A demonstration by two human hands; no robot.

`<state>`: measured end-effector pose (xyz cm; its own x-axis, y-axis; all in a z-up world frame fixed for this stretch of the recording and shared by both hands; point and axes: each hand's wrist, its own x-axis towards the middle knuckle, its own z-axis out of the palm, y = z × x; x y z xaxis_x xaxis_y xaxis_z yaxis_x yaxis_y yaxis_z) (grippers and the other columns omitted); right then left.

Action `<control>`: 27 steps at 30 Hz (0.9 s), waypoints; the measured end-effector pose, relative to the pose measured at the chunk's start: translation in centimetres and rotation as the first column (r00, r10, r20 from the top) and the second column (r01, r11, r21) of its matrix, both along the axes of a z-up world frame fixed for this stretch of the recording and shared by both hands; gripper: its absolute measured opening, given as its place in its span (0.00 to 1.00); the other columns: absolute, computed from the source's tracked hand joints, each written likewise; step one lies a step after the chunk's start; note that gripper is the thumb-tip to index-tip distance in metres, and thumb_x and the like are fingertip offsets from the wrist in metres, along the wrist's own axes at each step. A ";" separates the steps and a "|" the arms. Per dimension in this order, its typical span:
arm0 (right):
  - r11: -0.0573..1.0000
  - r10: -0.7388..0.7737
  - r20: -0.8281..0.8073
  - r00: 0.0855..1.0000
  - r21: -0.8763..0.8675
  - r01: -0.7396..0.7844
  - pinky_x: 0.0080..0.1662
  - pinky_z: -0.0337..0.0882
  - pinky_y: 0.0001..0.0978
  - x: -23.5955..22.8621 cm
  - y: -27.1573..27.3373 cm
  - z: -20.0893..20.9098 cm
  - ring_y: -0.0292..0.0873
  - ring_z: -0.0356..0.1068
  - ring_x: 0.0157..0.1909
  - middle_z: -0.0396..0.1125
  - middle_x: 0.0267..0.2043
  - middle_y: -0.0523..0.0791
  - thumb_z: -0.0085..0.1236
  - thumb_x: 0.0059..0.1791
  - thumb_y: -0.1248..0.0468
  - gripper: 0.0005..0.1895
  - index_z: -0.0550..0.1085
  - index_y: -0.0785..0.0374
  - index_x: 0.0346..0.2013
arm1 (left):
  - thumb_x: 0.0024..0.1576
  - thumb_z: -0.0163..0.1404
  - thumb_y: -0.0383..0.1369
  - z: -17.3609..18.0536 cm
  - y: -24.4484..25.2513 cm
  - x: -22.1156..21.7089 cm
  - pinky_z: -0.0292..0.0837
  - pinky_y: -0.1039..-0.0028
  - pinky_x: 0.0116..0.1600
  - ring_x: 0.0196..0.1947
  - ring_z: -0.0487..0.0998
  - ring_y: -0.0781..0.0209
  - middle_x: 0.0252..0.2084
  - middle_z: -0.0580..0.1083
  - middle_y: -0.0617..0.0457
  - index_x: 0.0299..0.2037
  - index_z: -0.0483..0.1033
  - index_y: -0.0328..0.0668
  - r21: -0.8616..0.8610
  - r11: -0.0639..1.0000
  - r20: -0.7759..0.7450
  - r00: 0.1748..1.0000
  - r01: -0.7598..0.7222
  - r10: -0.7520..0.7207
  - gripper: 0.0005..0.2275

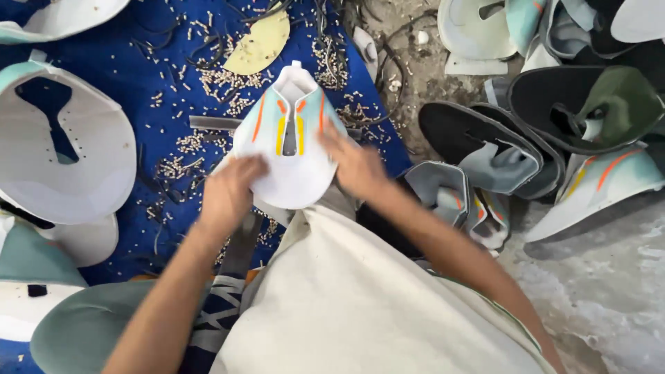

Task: The person punches holes and sets components into shoe uppers using a manual punch tool and a hammer.

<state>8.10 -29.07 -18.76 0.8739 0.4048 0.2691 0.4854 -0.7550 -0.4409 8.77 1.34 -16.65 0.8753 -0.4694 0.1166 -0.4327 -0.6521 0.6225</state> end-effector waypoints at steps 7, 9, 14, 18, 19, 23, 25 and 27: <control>0.989 -0.145 -0.259 0.955 -0.019 0.145 0.36 0.77 0.37 -6.7 2.5 2.3 0.48 0.78 0.39 0.55 0.76 0.42 0.54 0.44 0.69 0.34 0.69 0.51 0.67 | 0.49 0.52 0.28 3.4 -2.1 -7.0 0.73 0.58 0.61 0.59 0.75 0.38 0.57 0.72 0.37 0.57 0.74 0.43 0.346 0.931 0.205 0.958 0.121 -0.201 0.23; 0.988 -0.150 -0.271 0.951 0.001 0.156 0.36 0.78 0.36 -6.5 2.2 2.3 0.48 0.78 0.40 0.54 0.76 0.44 0.54 0.43 0.68 0.35 0.68 0.52 0.66 | 0.49 0.52 0.31 3.6 -3.1 -7.8 0.73 0.56 0.60 0.58 0.74 0.34 0.56 0.71 0.33 0.58 0.74 0.43 0.426 0.897 0.294 0.919 0.120 -0.262 0.23; 0.921 -0.265 -0.353 0.898 0.185 0.344 0.42 0.78 0.39 -4.3 0.7 0.8 0.47 0.78 0.40 0.73 0.53 0.45 0.60 0.44 0.68 0.16 0.81 0.56 0.46 | 0.67 0.49 0.38 4.0 -2.5 -5.3 0.71 0.54 0.58 0.57 0.73 0.42 0.55 0.72 0.44 0.55 0.77 0.52 0.513 0.849 -0.276 0.961 0.127 0.023 0.10; 0.834 -0.449 -0.217 0.867 0.246 0.494 0.51 0.76 0.39 -0.7 -4.5 -0.9 0.50 0.78 0.49 0.75 0.47 0.44 0.62 0.48 0.68 0.11 0.79 0.59 0.45 | 0.50 0.70 0.36 -1.8 1.4 -0.1 0.72 0.53 0.63 0.60 0.73 0.36 0.65 0.60 0.37 0.63 0.69 0.33 -0.027 0.949 0.131 0.939 -0.316 0.316 0.32; 0.913 -0.363 -0.222 0.905 0.108 0.392 0.49 0.75 0.41 -0.2 -5.8 -1.7 0.53 0.76 0.49 0.74 0.47 0.45 0.63 0.44 0.68 0.14 0.79 0.59 0.45 | 0.50 0.70 0.34 -3.5 1.4 0.6 0.75 0.55 0.60 0.57 0.75 0.39 0.69 0.54 0.33 0.65 0.66 0.31 -0.137 0.910 -0.024 0.919 -0.392 0.392 0.35; 0.983 -0.183 -0.275 0.944 -0.074 0.169 0.43 0.72 0.48 0.5 -6.3 -0.2 0.58 0.72 0.46 0.69 0.49 0.48 0.68 0.38 0.65 0.21 0.77 0.61 0.46 | 0.47 0.68 0.32 -4.4 1.1 2.0 0.81 0.65 0.51 0.48 0.81 0.51 0.75 0.44 0.32 0.64 0.64 0.33 -0.259 0.782 -0.441 0.789 -0.567 0.427 0.35; 0.989 -0.136 -0.244 0.960 -0.087 0.118 0.42 0.72 0.49 0.9 -6.6 -1.7 0.58 0.72 0.46 0.68 0.49 0.48 0.67 0.42 0.64 0.19 0.75 0.61 0.46 | 0.46 0.68 0.32 -5.1 1.6 1.7 0.80 0.67 0.50 0.48 0.81 0.53 0.73 0.49 0.33 0.60 0.68 0.33 -0.247 0.771 -0.471 0.768 -0.587 0.434 0.32; 0.993 -0.081 -0.187 0.979 -0.100 0.063 0.42 0.72 0.50 1.7 -7.1 -2.5 0.59 0.72 0.46 0.67 0.50 0.48 0.66 0.45 0.64 0.17 0.73 0.61 0.46 | 0.44 0.69 0.32 -5.5 1.8 2.3 0.80 0.68 0.50 0.49 0.81 0.55 0.70 0.54 0.34 0.56 0.71 0.33 -0.252 0.756 -0.480 0.756 -0.605 0.445 0.29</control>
